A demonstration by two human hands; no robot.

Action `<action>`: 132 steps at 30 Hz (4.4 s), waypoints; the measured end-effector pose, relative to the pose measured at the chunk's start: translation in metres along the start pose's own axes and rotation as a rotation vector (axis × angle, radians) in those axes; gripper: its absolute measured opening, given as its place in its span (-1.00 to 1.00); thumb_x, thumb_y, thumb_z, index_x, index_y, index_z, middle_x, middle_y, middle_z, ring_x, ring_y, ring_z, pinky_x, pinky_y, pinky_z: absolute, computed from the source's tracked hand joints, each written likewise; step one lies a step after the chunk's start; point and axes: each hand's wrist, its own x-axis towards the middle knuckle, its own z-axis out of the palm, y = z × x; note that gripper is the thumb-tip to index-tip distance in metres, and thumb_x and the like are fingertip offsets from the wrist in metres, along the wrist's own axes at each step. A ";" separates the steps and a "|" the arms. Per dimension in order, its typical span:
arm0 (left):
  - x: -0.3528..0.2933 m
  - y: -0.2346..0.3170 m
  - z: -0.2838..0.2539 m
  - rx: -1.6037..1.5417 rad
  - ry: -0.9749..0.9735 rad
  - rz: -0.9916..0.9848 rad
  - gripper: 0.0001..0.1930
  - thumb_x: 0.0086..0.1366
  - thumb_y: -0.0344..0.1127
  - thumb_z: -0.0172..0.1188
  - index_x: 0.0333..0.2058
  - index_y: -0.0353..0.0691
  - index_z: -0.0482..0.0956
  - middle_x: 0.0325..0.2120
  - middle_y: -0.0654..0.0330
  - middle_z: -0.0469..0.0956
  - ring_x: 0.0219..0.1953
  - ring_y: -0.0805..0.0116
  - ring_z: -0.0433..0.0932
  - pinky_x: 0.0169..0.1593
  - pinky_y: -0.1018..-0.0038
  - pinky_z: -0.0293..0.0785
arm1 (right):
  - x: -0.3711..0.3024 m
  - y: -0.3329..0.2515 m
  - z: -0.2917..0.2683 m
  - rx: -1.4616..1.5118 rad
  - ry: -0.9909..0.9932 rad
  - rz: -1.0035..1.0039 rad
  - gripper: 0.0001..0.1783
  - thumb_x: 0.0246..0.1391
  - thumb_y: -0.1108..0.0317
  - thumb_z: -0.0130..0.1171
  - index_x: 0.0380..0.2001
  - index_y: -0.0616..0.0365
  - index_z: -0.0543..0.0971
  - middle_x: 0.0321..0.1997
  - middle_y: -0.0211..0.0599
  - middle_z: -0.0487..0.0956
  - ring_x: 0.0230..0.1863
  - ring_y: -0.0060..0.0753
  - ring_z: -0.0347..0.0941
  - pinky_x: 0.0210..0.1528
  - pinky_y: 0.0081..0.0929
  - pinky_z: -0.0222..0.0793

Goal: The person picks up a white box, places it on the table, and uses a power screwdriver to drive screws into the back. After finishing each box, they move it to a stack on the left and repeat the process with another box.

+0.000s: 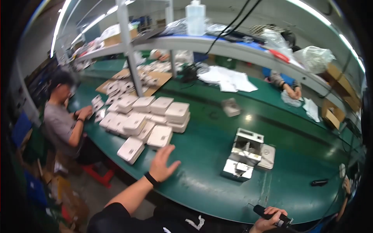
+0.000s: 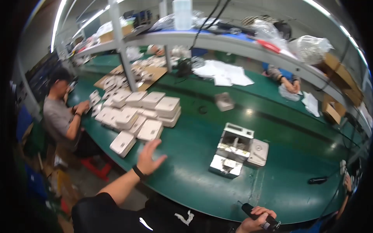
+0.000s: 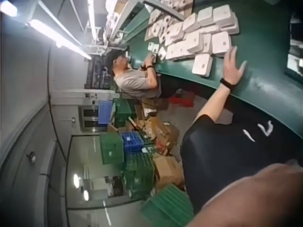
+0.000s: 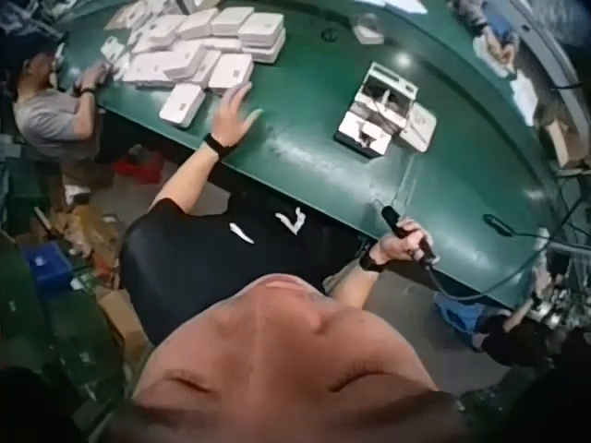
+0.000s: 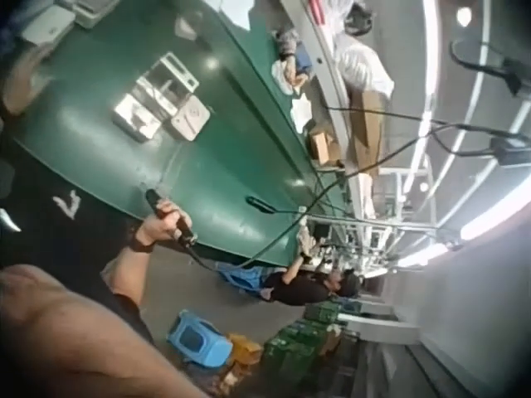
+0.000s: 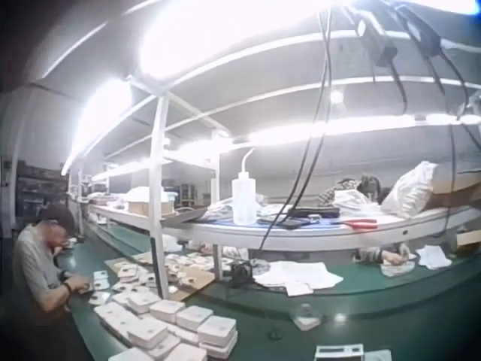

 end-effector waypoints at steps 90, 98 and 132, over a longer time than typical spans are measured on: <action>-0.016 0.137 0.052 -1.539 -0.918 -0.676 -0.77 0.36 -0.45 0.16 -0.04 -0.34 0.56 -0.34 0.14 0.66 -0.29 0.43 0.65 -0.24 0.58 0.52 | 0.010 -0.073 0.118 0.386 -0.584 0.231 -0.56 0.19 -0.08 0.02 -0.31 0.09 0.27 -0.65 -0.43 0.35 -0.75 -0.52 0.25 -0.68 -0.48 0.27; -0.026 0.141 0.052 -1.735 -1.069 -0.837 -0.67 0.37 -0.46 0.13 0.09 -0.34 0.48 -0.33 0.15 0.65 -0.31 0.42 0.64 -0.22 0.54 0.55 | 0.007 -0.080 0.105 0.438 -0.550 0.184 -0.57 0.18 -0.08 0.04 -0.31 0.08 0.27 -0.65 -0.44 0.38 -0.76 -0.57 0.29 -0.71 -0.53 0.29; -0.018 0.097 0.077 -0.513 -0.639 0.179 -0.19 -0.10 -0.23 0.53 0.21 0.19 0.44 0.28 -0.02 0.19 0.14 -0.09 0.43 0.13 0.19 0.48 | 0.033 0.028 0.119 -0.105 -0.509 0.233 -0.81 0.20 0.27 0.03 -0.32 0.14 0.31 -0.61 -0.32 0.33 -0.66 -0.48 0.22 -0.55 -0.40 0.29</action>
